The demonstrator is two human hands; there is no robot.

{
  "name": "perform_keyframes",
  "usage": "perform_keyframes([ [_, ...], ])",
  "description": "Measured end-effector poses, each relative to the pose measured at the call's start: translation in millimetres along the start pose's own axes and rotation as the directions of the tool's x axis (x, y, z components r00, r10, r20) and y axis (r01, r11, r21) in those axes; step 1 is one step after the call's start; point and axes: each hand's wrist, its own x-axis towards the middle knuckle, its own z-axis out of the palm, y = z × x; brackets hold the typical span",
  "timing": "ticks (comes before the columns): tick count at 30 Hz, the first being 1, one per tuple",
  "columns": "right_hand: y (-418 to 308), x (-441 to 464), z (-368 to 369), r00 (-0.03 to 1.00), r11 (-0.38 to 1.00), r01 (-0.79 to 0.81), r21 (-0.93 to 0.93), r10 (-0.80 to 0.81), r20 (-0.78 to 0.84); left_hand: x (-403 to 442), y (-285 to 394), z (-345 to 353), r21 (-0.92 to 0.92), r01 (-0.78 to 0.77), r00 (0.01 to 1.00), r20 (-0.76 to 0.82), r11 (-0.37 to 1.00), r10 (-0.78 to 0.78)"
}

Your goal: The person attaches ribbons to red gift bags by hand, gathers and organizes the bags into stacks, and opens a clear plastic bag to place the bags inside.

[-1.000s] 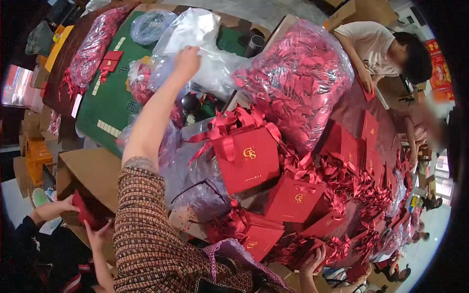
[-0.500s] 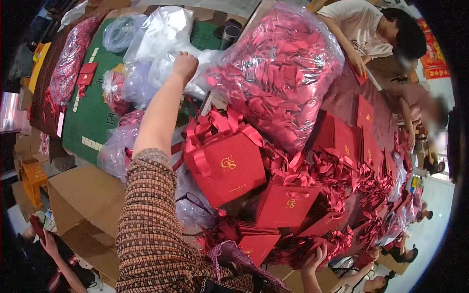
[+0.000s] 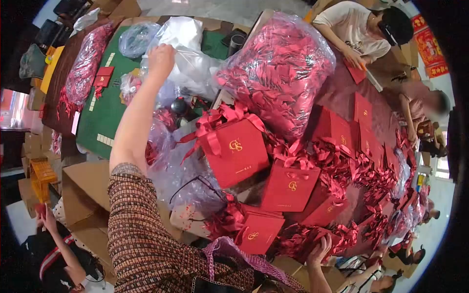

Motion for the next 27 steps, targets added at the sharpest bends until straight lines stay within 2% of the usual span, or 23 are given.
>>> perform_keyframes([
  [2, 5, -2, 3, 1.0, 1.0, 0.018, -0.006, -0.018, -0.006, 3, -10, -21, 0.028, 0.029, 0.998, -0.047, 0.999, -0.028],
  [4, 7, -4, 4, 1.0, 1.0, 0.015, -0.012, -0.015, 0.002, 8, -29, -41, -0.176, -0.011, 0.957, -0.288, 0.984, -0.041],
  [5, 8, -5, 5, 1.0, 1.0, 0.01, -0.021, -0.01, 0.013, 12, -37, -53, -0.241, 0.092, 0.942, -0.293, 0.966, -0.162],
  [7, 8, -7, 6, 1.0, 1.0, 0.025, 0.005, -0.025, -0.014, 16, -57, -70, -0.445, 0.313, 0.879, -0.199, 0.839, -0.434],
  [8, 5, -7, 7, 1.0, 1.0, -0.014, 0.017, 0.014, -0.018, 10, -72, -77, -0.206, 0.306, 0.947, -0.04, 0.93, -0.32],
  [10, 1, -7, 5, 0.997, 0.996, -0.066, 0.064, 0.067, -0.024, 3, -86, -81, -0.194, 0.322, 0.945, 0.006, 0.926, -0.328],
  [12, 1, -3, 2, 0.999, 1.0, 0.019, 0.018, -0.018, -0.036, 11, -91, -101, -0.393, 0.318, 0.933, -0.035, 0.863, -0.359],
  [13, 0, -3, -1, 1.0, 1.0, 0.009, 0.03, -0.008, -0.021, 11, -94, -112, -0.488, 0.313, 0.923, -0.046, 0.815, -0.382],
  [14, -1, -3, -2, 1.0, 0.999, 0.004, 0.032, -0.004, -0.024, 7, -64, -150, -0.639, 0.307, 0.898, -0.05, 0.705, -0.437],
  [16, -2, -2, -2, 1.0, 1.0, 0.0, 0.031, 0.001, -0.021, 5, -58, -179, -0.93, 0.207, 0.905, 0.064, 0.303, -0.421],
  [17, -5, -2, -4, 1.0, 0.999, -0.005, 0.043, 0.006, -0.029, 10, -43, -200, -0.987, 0.117, 0.897, 0.058, 0.109, -0.439],
  [19, -5, -1, -5, 0.999, 0.998, 0.016, 0.056, -0.014, -0.043, 6, -12, -246, -0.934, 0.075, 0.898, 0.216, -0.351, -0.383],
  [20, -3, -2, -3, 0.997, 0.999, 0.034, 0.031, -0.032, -0.065, 8, -16, -255, -0.943, 0.097, 0.895, 0.222, -0.317, -0.388],
  [22, -2, -2, -3, 0.992, 0.998, 0.065, 0.022, -0.063, -0.107, -6, 6, -288, -0.92, 0.106, 0.957, 0.198, -0.377, -0.214],
  [23, -1, -3, -2, 0.989, 0.997, 0.073, 0.029, -0.068, -0.129, -12, 33, -314, -0.911, 0.162, 0.861, 0.319, -0.38, -0.396],
  [24, -3, -2, -5, 0.989, 0.996, 0.071, 0.05, -0.064, -0.132, -22, 62, -339, -0.911, 0.169, 0.871, 0.316, -0.376, -0.375],
  [26, 2, -5, -4, 0.99, 0.996, 0.054, 0.071, -0.044, -0.134, -42, 116, -378, -0.839, 0.174, 0.884, 0.364, -0.516, -0.293],
  [27, 3, -4, -3, 0.984, 0.993, 0.075, 0.086, -0.06, -0.165, -46, 139, -387, -0.821, 0.184, 0.84, 0.417, -0.541, -0.347],
])
